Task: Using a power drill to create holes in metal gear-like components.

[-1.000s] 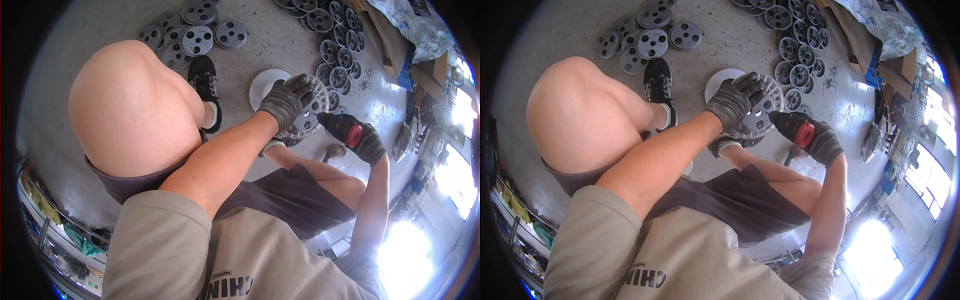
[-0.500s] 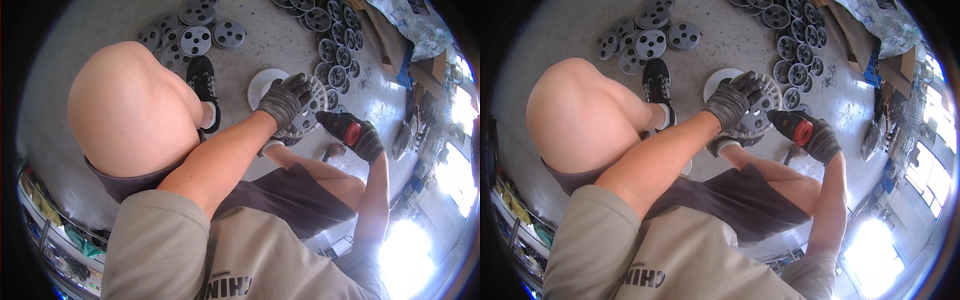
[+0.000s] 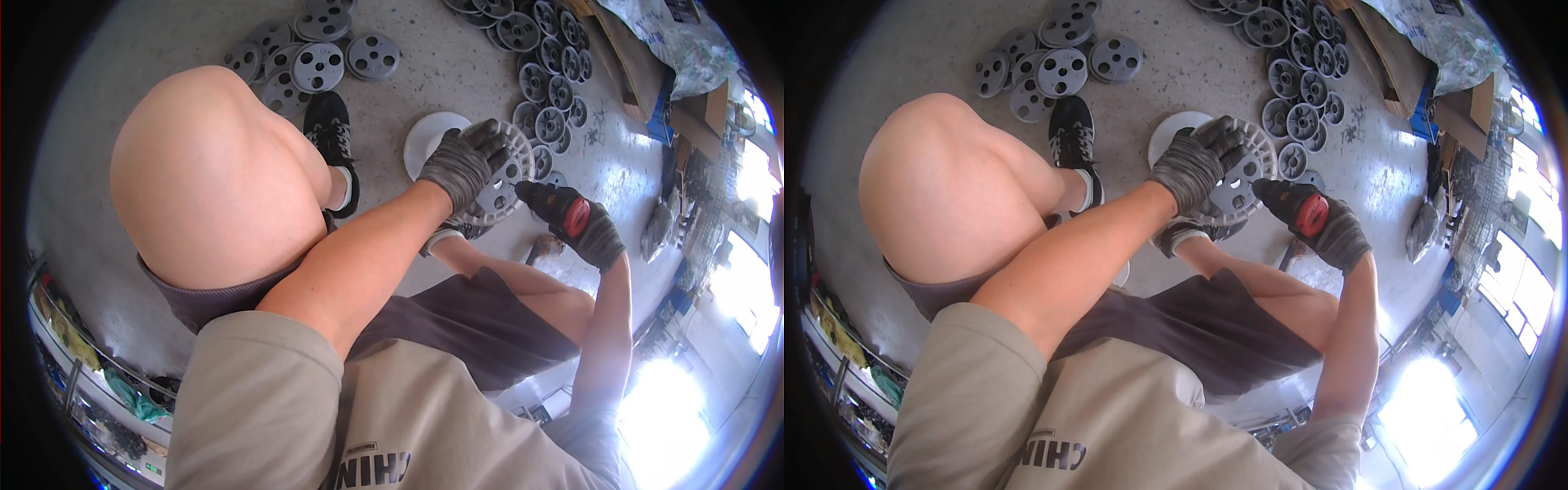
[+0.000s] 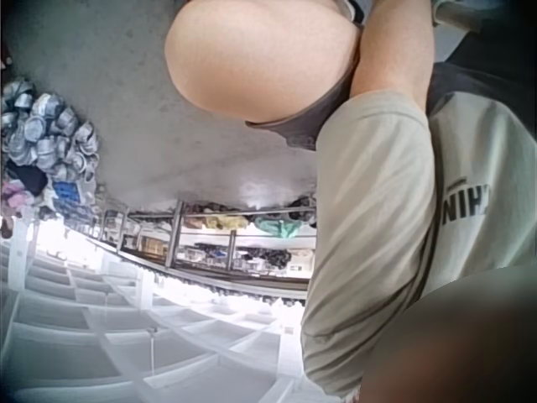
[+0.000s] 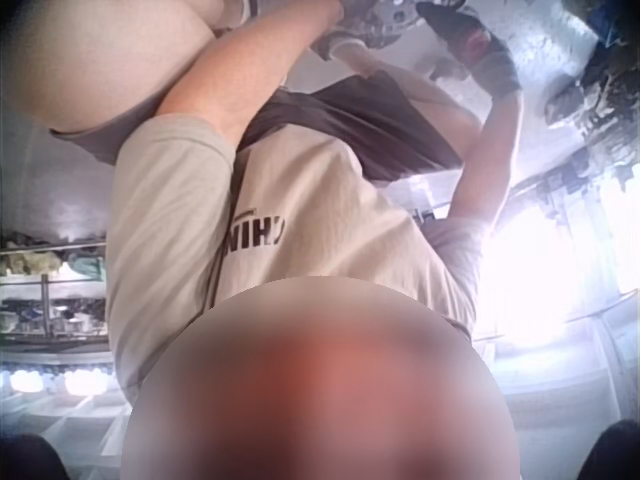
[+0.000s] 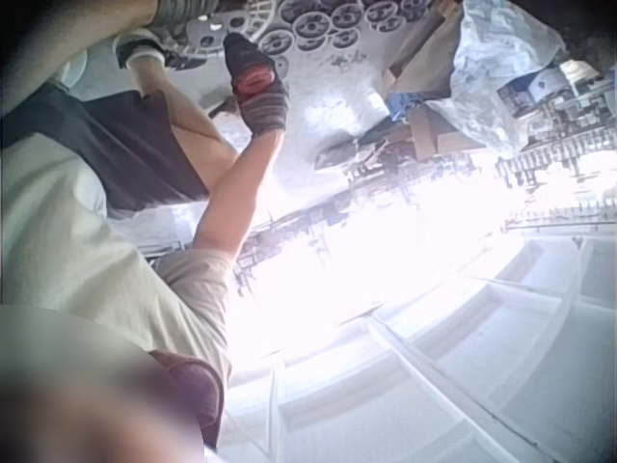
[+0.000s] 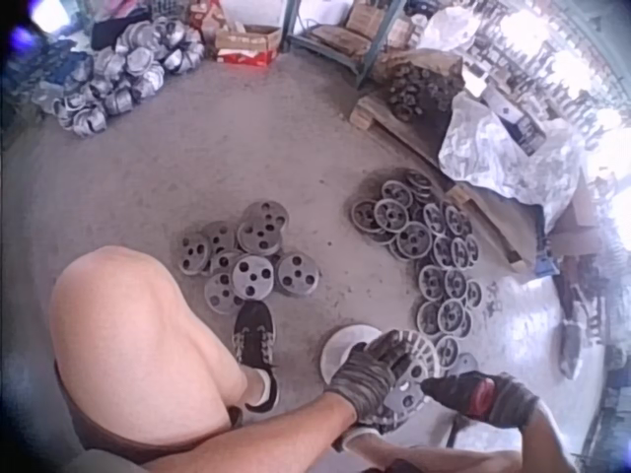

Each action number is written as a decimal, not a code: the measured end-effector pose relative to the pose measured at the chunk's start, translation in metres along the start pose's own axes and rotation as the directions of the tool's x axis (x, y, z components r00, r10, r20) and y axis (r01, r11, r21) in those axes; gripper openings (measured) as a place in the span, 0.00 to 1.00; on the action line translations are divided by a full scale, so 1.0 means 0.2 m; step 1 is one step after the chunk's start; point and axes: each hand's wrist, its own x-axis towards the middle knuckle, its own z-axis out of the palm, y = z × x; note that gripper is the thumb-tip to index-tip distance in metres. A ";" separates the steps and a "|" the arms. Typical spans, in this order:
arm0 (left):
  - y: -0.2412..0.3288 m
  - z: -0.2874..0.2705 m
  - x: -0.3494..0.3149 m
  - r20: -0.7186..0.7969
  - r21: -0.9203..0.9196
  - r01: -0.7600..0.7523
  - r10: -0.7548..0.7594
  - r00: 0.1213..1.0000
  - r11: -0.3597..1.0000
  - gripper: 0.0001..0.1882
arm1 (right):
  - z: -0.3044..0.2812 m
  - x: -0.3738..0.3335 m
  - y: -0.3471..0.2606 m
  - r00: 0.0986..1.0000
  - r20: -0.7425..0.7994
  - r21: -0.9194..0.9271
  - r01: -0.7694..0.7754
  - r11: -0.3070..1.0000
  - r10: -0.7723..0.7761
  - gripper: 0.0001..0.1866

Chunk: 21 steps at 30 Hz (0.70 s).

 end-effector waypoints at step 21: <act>0.00 0.06 0.01 -0.036 0.013 0.009 -0.008 0.999 1.000 0.63 | 0.14 -0.09 -0.10 0.937 -0.005 0.455 -0.309 0.835 0.350 0.30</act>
